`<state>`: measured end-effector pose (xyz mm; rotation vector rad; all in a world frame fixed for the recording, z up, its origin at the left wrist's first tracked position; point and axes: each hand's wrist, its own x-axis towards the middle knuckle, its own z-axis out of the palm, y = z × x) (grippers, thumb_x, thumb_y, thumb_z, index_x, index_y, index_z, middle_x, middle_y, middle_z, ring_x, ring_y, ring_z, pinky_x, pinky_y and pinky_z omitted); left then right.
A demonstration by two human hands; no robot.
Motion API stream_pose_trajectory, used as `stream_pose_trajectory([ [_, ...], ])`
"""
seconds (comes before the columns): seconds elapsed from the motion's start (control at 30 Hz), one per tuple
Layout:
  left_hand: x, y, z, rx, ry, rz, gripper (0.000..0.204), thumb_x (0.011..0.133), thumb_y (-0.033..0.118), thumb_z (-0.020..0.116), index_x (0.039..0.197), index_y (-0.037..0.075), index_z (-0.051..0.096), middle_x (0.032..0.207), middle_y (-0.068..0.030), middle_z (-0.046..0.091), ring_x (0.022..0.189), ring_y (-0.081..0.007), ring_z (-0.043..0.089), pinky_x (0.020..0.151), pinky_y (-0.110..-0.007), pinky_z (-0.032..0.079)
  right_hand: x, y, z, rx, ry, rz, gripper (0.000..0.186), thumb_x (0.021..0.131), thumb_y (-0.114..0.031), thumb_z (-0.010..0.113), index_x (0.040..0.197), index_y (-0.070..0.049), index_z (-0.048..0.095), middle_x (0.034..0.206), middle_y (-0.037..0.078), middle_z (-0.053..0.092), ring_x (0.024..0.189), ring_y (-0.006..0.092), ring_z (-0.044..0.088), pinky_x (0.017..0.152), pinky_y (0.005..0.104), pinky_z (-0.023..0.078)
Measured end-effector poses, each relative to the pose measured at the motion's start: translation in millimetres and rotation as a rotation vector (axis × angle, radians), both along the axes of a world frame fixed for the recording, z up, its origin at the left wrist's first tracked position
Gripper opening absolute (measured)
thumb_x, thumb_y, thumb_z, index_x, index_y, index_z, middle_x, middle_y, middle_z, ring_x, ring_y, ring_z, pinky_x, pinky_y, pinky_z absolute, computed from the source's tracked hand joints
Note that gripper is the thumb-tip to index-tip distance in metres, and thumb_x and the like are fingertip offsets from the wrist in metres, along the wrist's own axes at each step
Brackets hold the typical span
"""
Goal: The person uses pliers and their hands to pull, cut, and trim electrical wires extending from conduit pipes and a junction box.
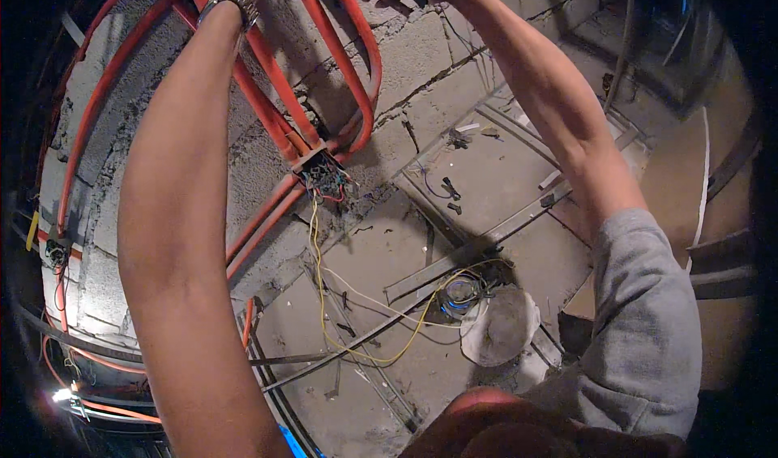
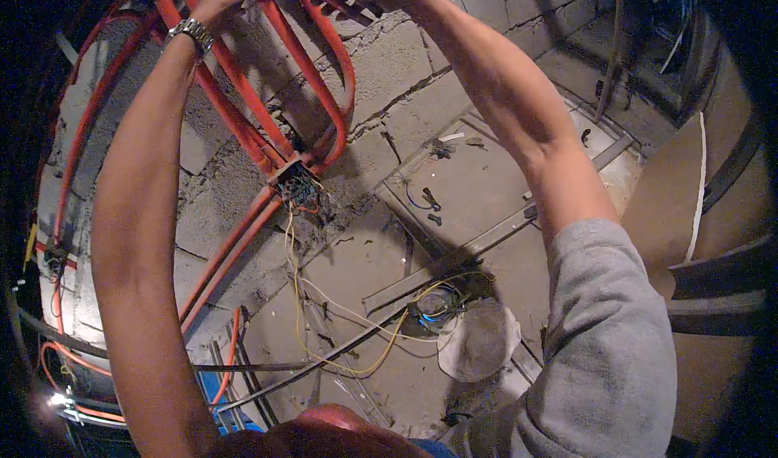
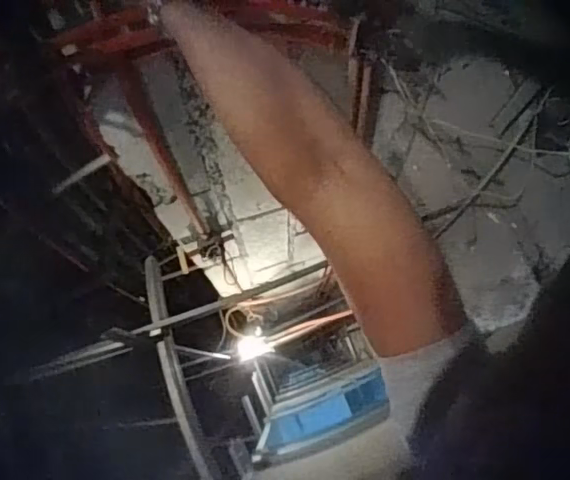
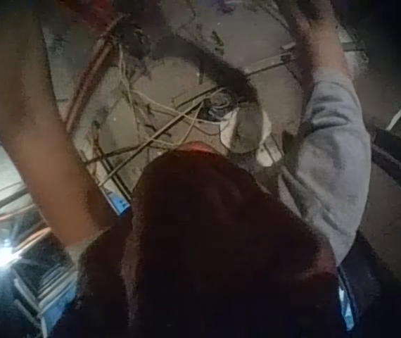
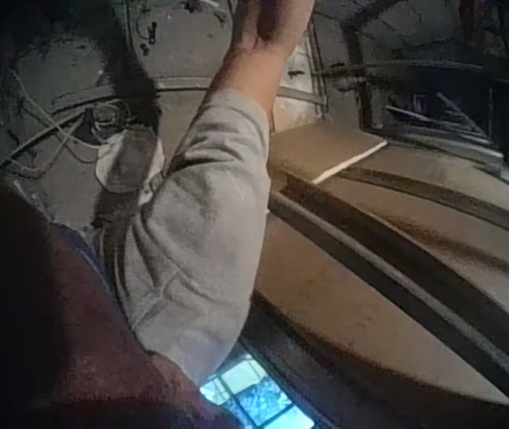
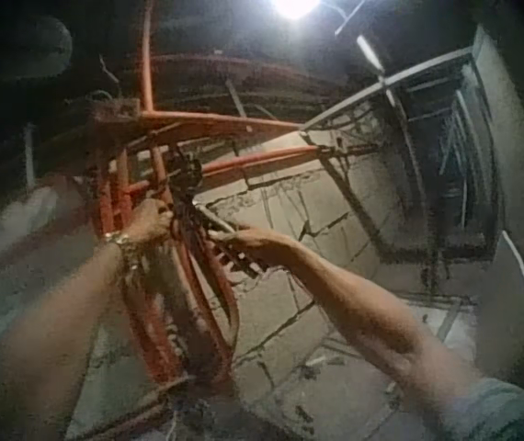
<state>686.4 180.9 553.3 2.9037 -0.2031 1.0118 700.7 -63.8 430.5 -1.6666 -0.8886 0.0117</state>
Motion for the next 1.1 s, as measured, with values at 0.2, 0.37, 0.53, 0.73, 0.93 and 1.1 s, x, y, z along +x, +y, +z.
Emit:
stream_pose_trajectory([
  [0.2, 15.4, -4.5, 2.1, 0.211, -0.005, 0.042, 0.029, 0.099, 0.020, 0.062, 0.084, -0.004, 0.061, 0.070, -0.0145, 0.058, 0.061, -0.0197, 0.056, 0.056, -0.040, 0.044, 43.5, 12.5, -8.3, -0.035, -0.663, -0.143, 0.060, 0.105, -0.032, 0.055, 0.157, -0.012, 0.034, 0.138, 0.024, 0.058, 0.097, 0.0390, 0.066, 0.081, 0.0475, 0.056],
  [0.37, 26.8, -39.5, 13.3, 0.495, -0.037, 0.200, 0.030, 0.099, 0.020, 0.062, 0.081, -0.005, 0.058, 0.068, -0.0137, 0.055, 0.062, -0.0193, 0.055, 0.055, -0.042, 0.043, 71.3, 22.4, -33.5, -0.192, -0.919, -0.669, 0.066, 0.093, 0.003, 0.044, 0.157, -0.011, 0.034, 0.107, 0.033, 0.065, 0.087, 0.0498, 0.063, 0.071, 0.0520, 0.052],
  [0.53, -3.1, -8.6, 3.1, 0.112, 0.040, 0.160, 0.030, 0.100, 0.020, 0.060, 0.082, -0.005, 0.059, 0.069, -0.0121, 0.056, 0.061, -0.0186, 0.054, 0.057, -0.041, 0.043, 9.4, 33.1, -15.9, -0.063, -0.170, -0.101, 0.032, 0.107, -0.022, 0.049, 0.132, -0.004, 0.058, 0.091, 0.015, 0.065, 0.067, 0.0244, 0.059, 0.056, 0.0416, 0.048],
  [0.73, 14.9, -1.0, 6.8, 0.015, -0.006, -0.104, 0.031, 0.101, 0.021, 0.058, 0.082, -0.003, 0.061, 0.069, -0.0103, 0.056, 0.061, -0.0181, 0.053, 0.058, -0.040, 0.043, -20.6, 35.2, -14.6, 0.821, 0.609, 1.110, 0.032, 0.112, -0.031, 0.044, 0.114, -0.005, 0.063, 0.084, 0.009, 0.062, 0.063, 0.0171, 0.053, 0.053, 0.0345, 0.045],
  [0.93, 9.6, 23.6, 21.4, 0.024, 0.055, -0.056, 0.029, 0.101, 0.025, 0.060, 0.085, 0.000, 0.066, 0.070, -0.0057, 0.058, 0.061, -0.0172, 0.052, 0.059, -0.039, 0.043, -31.7, 51.3, -16.3, 0.016, -0.266, -0.296, 0.045, 0.108, -0.024, 0.046, 0.150, -0.009, 0.042, 0.110, 0.023, 0.066, 0.087, 0.0319, 0.066, 0.071, 0.0450, 0.056],
  [1.1, 15.2, 7.6, 14.7, -0.072, 0.022, -0.142, 0.028, 0.101, 0.026, 0.062, 0.090, 0.001, 0.068, 0.074, -0.0055, 0.061, 0.063, -0.0163, 0.054, 0.061, -0.038, 0.044, 64.0, 60.1, -43.7, 0.050, -0.379, -0.374, 0.046, 0.107, -0.027, 0.048, 0.149, -0.007, 0.042, 0.130, 0.027, 0.058, 0.107, 0.0418, 0.061, 0.088, 0.0513, 0.050],
])
